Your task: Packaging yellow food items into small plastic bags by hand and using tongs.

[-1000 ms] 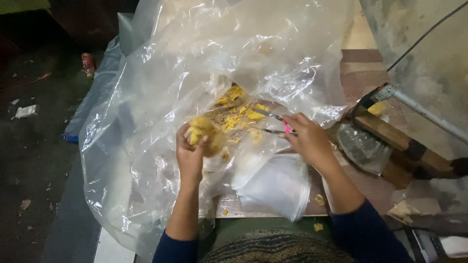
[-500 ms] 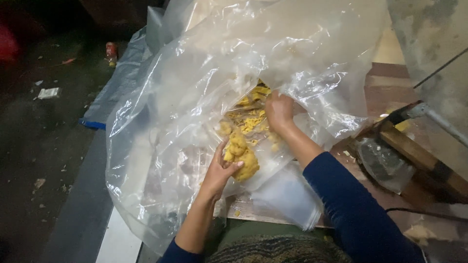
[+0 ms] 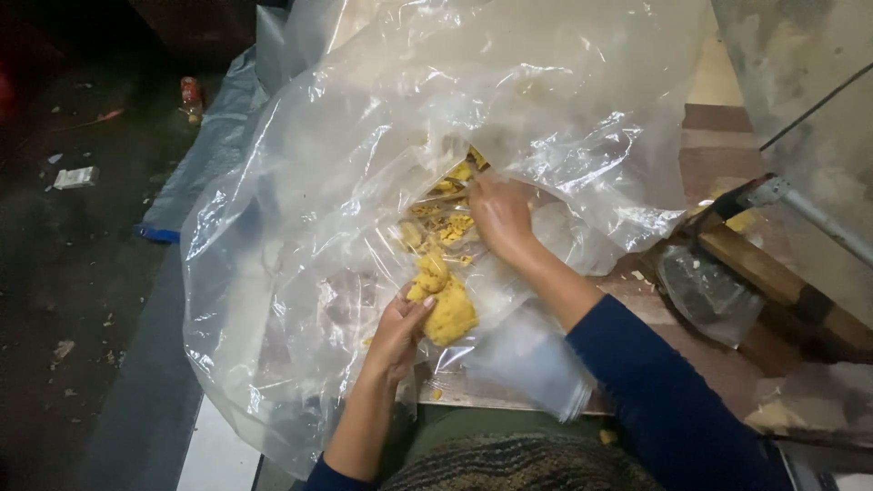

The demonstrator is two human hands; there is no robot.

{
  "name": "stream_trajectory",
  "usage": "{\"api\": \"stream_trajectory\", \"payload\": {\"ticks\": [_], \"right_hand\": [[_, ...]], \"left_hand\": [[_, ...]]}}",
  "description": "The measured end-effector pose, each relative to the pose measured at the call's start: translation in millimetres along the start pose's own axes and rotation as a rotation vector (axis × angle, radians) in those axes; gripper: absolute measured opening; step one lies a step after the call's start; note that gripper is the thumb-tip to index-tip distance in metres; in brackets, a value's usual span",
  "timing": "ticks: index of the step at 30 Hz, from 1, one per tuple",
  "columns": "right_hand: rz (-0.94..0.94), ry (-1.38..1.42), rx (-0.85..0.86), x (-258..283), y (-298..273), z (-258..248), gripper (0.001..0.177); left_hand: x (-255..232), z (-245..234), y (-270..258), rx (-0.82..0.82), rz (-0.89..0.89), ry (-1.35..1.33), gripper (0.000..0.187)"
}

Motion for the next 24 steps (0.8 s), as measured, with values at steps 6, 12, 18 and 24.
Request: {"api": "stream_trajectory", "payload": {"ticks": [6,12,18,24], "right_hand": [[-0.041,0.029,-0.078,-4.0,-23.5,124.5,0.01],[0.063,0.265,0.257,-26.3,-33.6,63.0,0.01],[0.336,0.743,0.69,-96.5,-28.4,-70.3,0.037],[0.291,0.992,0.678,-150.6,-28.7,-137.9,0.034]], "left_hand": [[1.6,11.6,-9.0,0.08,0.029,-0.008,0.07],[-40.7,30.4,-22.6,0.062,0.032,0.223,0.089],[-55.8,41.3,-21.8,0.201,0.043,0.687,0.081],[-78.5,77.9,-37.5,0.34,0.144,0.992,0.084]]}}
Point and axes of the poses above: each hand's wrist, its own y-axis towards the middle knuckle, its own z-axis out of the palm, x = y × z, the point moved 6 cm from there along y, towards the middle knuckle, and after that the axes turned 9 degrees about z, right-handed, at the moved point
